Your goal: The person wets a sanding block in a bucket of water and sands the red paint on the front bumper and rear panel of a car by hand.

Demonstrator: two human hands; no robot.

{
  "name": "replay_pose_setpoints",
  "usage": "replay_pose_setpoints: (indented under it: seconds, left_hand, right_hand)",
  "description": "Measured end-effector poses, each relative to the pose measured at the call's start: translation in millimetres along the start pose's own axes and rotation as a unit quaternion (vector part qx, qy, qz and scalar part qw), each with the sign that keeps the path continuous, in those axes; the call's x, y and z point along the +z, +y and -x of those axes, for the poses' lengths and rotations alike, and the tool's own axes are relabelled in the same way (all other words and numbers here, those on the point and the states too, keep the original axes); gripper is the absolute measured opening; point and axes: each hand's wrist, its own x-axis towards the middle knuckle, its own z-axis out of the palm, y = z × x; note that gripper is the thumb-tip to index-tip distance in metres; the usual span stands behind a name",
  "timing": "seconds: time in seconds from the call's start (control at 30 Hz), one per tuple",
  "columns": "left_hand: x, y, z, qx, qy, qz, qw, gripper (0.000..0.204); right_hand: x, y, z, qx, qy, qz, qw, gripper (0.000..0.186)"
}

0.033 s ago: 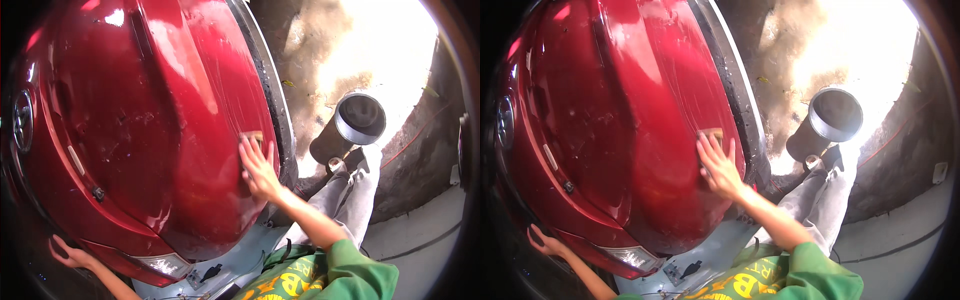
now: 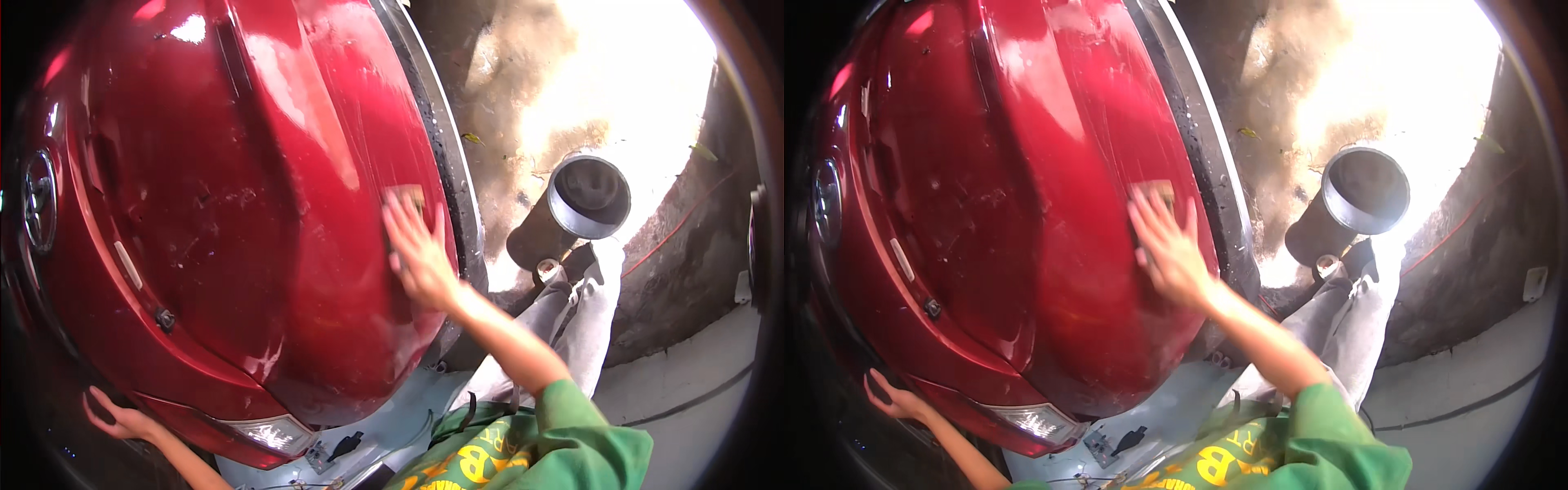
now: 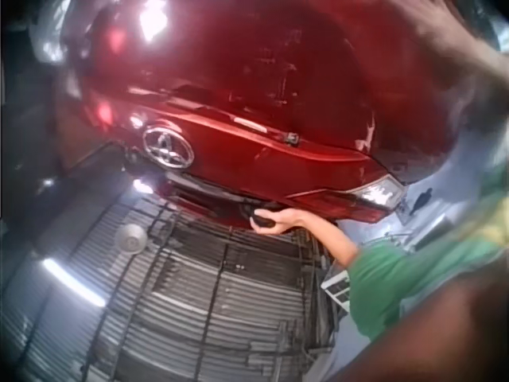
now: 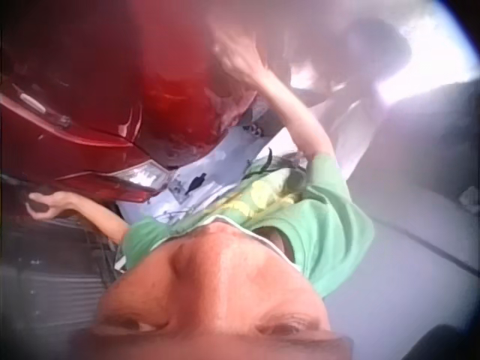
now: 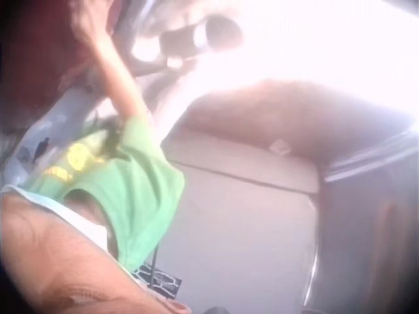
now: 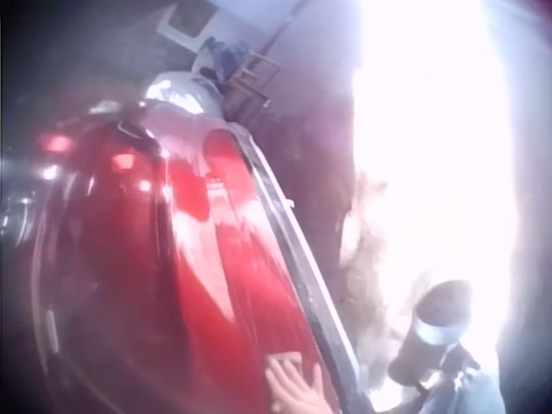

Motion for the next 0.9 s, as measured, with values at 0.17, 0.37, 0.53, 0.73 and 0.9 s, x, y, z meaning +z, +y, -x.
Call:
replay_pose_setpoints:
  seconds: [0.17,0.37,0.53,0.73,0.9]
  left_hand:
    - [16,15,5,-0.037,0.007,-0.017,0.999,0.029]
    - [2,18,3,-0.059,0.018,-0.023,0.998,0.027]
    - [-2,7,3,-0.061,0.015,-0.019,0.998,0.026]
    - [3,10,7,-0.068,0.013,-0.013,0.998,0.027]
    - [-4,2,8,-0.059,0.005,-0.011,0.998,0.025]
  right_hand:
    - [-45,22,-236,-0.064,0.151,0.055,0.985,0.05]
    - [2,-4,-24,0.027,0.033,-0.009,0.999,0.067]
    - [-35,4,-149,-0.023,0.072,0.038,0.996,0.059]
    - [-34,4,-208,-0.032,0.105,0.018,0.994,0.056]
    - [-10,-11,-13,0.089,-0.018,-0.018,0.996,0.07]
